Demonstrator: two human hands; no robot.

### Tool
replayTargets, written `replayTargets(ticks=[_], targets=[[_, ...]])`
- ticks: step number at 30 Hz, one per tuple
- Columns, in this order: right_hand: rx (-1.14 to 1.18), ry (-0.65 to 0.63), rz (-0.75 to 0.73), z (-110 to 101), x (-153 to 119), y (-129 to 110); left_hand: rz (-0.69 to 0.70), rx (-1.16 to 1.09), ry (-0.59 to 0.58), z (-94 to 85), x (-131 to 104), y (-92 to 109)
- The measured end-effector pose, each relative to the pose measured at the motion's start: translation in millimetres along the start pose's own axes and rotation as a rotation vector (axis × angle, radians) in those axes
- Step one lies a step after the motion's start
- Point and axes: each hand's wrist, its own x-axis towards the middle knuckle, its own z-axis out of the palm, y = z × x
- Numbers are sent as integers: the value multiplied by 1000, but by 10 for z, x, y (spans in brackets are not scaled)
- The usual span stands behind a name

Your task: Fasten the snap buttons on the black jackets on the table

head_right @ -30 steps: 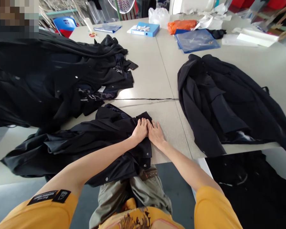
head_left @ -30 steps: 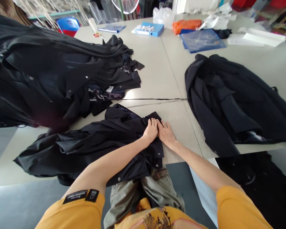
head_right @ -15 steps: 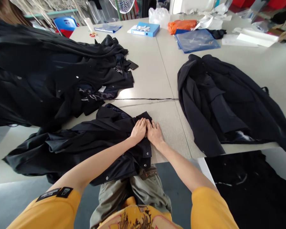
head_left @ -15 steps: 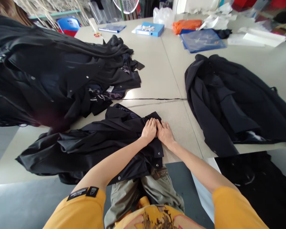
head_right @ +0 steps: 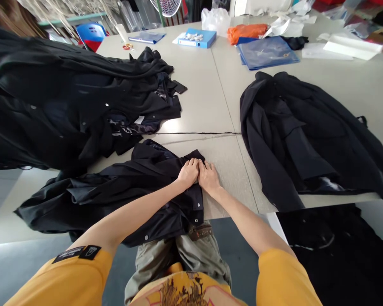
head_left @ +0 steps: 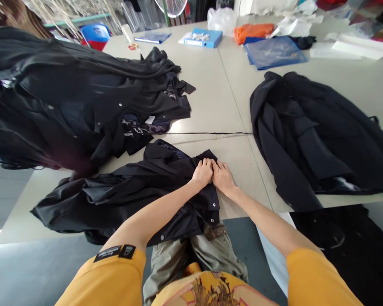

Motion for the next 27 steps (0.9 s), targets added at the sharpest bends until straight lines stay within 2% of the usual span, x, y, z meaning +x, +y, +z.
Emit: replayTargets(ticks=[7, 13, 16, 20, 27], targets=[[52, -71, 24, -126, 69, 17, 27, -49, -65, -132, 133, -28], [37, -156, 10, -263, 161, 15, 63, -67, -93, -171, 220, -106], [-12, -175, -70, -293, 184, -2, 77, -71, -84, -136, 193, -152], [-77, -125, -129, -277, 158, -31, 70, -71, -54, -38, 119, -161], [-51, -105, -256, -234, 116, 36, 76, -66, 6, 95, 41, -113]])
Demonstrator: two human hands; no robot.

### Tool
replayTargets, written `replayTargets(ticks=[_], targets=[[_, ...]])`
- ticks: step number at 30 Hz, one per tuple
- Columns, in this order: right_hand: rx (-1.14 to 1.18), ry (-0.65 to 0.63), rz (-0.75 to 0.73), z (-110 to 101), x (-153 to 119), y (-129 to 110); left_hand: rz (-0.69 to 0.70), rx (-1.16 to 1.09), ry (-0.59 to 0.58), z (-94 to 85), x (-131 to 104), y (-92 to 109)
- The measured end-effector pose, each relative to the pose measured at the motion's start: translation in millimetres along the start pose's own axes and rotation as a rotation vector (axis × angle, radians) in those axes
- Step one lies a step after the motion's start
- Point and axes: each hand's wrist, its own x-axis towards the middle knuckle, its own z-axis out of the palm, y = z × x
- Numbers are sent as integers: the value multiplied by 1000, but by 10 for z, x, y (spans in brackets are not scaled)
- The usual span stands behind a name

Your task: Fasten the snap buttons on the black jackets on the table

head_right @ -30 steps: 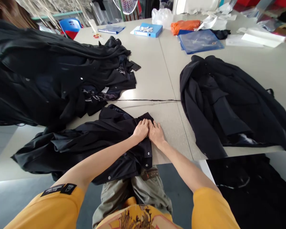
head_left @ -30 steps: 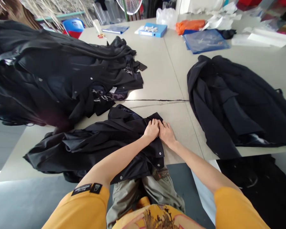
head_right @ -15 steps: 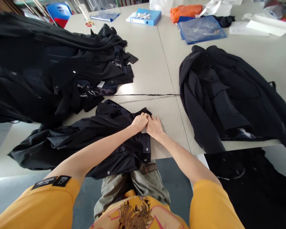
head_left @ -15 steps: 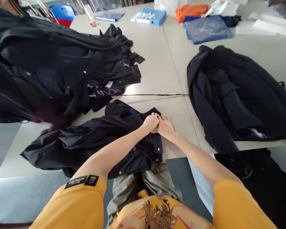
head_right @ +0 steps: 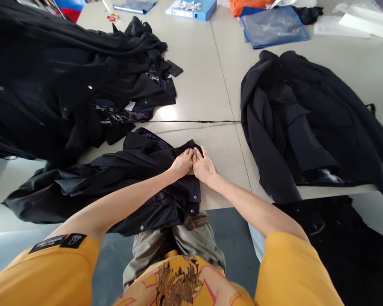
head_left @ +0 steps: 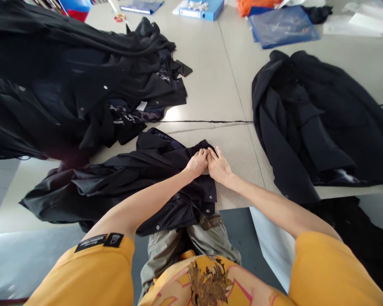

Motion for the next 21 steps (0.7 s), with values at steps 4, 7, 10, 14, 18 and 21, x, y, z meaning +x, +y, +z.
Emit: replayTargets(ticks=[4, 7, 10, 14, 18, 21], targets=[[-26, -12, 18, 12, -30, -10, 1, -5, -2, 4, -19, 16], [-44, -13, 26, 6, -53, -19, -5, -11, -13, 5, -33, 29], [-38, -10, 31, 30, -96, -28, -23, -27, -8, 15, -59, 58], [-26, -29, 76, 103, -130, -68, -24, -21, -15, 15, -82, 83], [0, -11, 158, 141, -100, -124, 2, -26, -25, -1, -79, 57], [37, 24, 191, 151, -87, -151, 2, -32, -16, -1, -84, 45]])
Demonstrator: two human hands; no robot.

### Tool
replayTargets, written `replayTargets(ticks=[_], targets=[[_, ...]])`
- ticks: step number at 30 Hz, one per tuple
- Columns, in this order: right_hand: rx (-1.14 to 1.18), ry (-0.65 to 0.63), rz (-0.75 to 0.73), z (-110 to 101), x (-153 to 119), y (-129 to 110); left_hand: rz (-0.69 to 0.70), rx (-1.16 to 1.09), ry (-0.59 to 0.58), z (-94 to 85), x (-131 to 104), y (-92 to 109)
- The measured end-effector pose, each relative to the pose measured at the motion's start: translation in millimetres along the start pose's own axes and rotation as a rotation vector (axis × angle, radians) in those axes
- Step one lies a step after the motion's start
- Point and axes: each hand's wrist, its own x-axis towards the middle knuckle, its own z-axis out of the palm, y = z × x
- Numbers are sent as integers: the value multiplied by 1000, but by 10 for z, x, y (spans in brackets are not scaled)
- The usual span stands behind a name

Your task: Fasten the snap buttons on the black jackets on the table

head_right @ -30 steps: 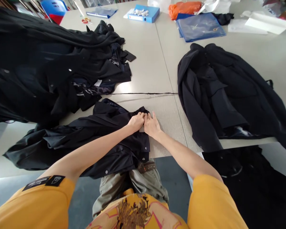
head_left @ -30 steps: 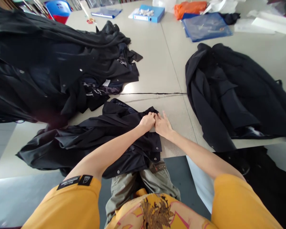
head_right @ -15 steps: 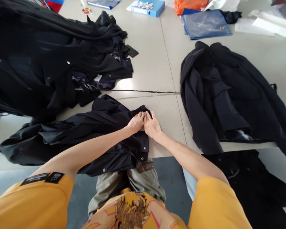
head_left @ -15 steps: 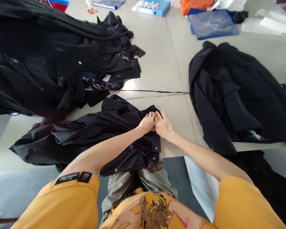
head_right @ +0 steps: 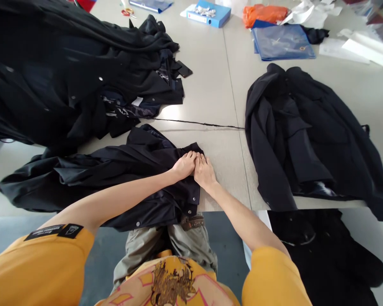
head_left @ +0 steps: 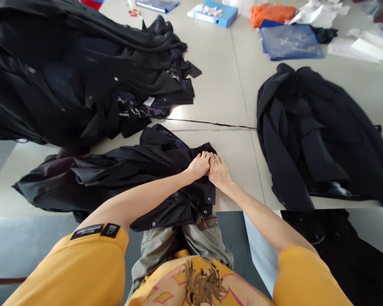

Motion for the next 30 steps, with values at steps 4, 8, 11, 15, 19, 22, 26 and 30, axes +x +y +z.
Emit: replayTargets(ticks=[4, 8, 11, 15, 19, 22, 26, 30], targets=[[18, 5, 37, 20, -14, -22, -13, -7, 23, -8, -15, 14], [34, -27, 87, 31, -19, -24, -6, 15, -9, -85, 14, 32], [60, -4, 96, 24, -12, -6, -4, 51, -57, -154, 65, 38], [59, -17, 62, 1, -6, 7, 6, 61, -72, -185, 88, 34], [8, -79, 33, -3, -23, -2, 10, 47, -55, -127, 35, 41], [-33, -81, -3, 0, -44, -3, -2, 34, -25, -57, -11, 59], [-69, -71, -78, -42, -42, 22, -4, 36, -11, -18, -35, 58], [-99, -55, -133, -100, -25, 61, 17, 49, -25, -44, -34, 35]])
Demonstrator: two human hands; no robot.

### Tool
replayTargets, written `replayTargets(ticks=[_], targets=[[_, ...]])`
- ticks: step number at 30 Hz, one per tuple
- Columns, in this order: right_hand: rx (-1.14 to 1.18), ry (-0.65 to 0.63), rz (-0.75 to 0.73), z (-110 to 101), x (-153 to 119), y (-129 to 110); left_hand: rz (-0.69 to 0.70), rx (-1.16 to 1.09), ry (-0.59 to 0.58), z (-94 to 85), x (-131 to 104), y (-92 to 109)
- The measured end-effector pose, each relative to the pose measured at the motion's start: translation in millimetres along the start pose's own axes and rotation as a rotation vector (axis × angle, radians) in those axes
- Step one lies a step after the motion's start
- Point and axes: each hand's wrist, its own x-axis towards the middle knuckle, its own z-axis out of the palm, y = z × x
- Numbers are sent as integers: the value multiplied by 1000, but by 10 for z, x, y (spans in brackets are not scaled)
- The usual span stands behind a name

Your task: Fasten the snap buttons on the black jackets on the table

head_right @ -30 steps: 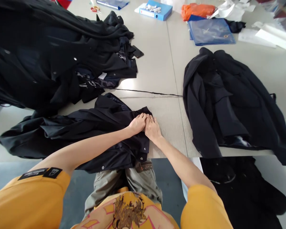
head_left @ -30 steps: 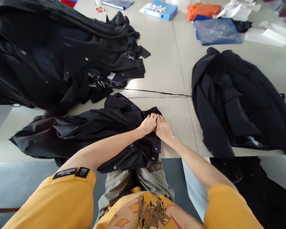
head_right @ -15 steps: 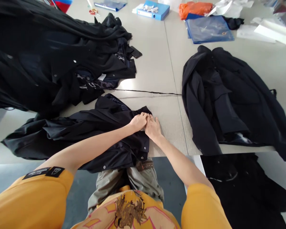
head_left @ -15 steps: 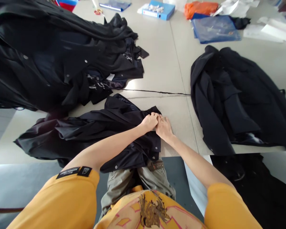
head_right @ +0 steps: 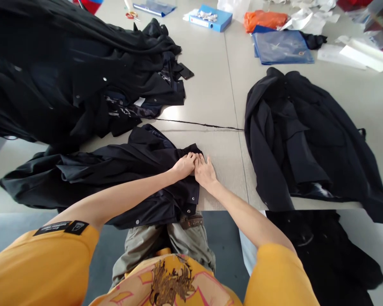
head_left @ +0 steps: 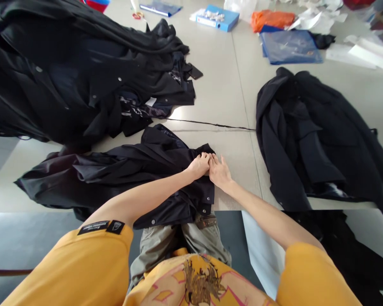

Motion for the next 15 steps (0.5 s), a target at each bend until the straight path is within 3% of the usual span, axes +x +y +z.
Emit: replayTargets(ticks=[15], targets=[[162, 78, 90, 95, 3, -29, -38, -113, 68, -22, 8, -14]])
